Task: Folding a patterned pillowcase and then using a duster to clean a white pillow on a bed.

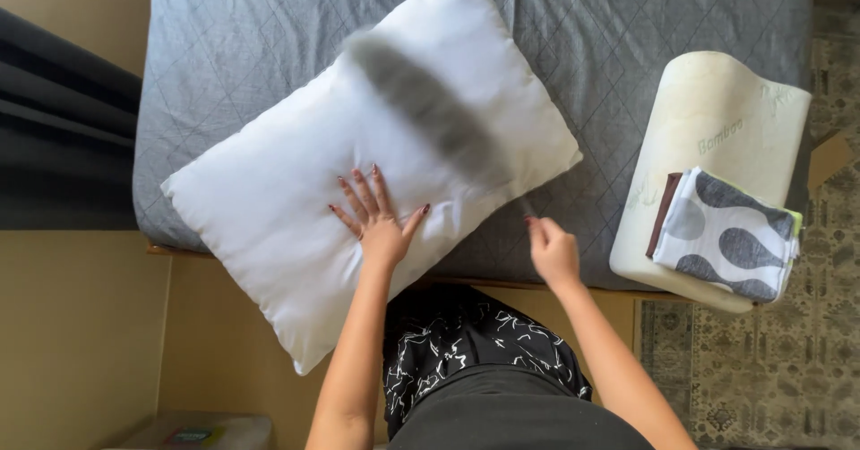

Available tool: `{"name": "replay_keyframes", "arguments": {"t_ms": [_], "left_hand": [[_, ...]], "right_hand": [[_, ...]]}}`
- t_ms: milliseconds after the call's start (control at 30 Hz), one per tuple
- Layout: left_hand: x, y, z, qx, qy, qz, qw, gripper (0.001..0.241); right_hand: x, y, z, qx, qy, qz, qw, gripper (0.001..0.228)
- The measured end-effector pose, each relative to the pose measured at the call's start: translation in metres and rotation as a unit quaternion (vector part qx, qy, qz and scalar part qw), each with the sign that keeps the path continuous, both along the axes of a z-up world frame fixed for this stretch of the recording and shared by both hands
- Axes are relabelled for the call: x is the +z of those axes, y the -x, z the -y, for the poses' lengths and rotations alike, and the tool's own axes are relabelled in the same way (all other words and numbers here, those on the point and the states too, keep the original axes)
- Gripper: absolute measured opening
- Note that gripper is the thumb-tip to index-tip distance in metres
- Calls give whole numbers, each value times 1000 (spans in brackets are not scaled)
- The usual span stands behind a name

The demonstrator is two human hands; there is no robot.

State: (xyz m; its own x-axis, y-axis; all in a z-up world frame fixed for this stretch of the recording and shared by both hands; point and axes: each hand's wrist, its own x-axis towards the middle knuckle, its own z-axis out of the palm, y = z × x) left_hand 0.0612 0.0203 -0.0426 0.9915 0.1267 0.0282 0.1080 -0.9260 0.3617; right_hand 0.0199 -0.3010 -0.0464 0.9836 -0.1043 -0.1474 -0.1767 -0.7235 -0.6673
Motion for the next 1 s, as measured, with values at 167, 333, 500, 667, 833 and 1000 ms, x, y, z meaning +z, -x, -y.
{"name": "replay_keyframes", "arguments": {"t_ms": [167, 333, 500, 667, 833, 1000], "left_hand": [[-16, -8, -1, 0, -17, -24, 1000, 127], [-23, -14, 0, 10, -12, -66, 998, 131], [-33, -15, -3, 17, -12, -93, 995, 134], [-54, -31, -6, -1, -91, -342, 935, 129], [-52, -33, 1, 31, -48, -163, 985, 135], [-40, -39, 3, 51, -35, -181, 981, 138]], "right_hand": [[-13, -48, 75, -284, -186, -172, 925, 51], [-3, -69, 65, -297, -252, -87, 917, 48], [12, -77, 20, -113, -370, -104, 916, 43], [47, -104, -24, 215, -221, 58, 950, 27], [32, -147, -1, 178, -6, -72, 981, 24], [-4, -189, 52, 40, -18, 13, 999, 30]]}}
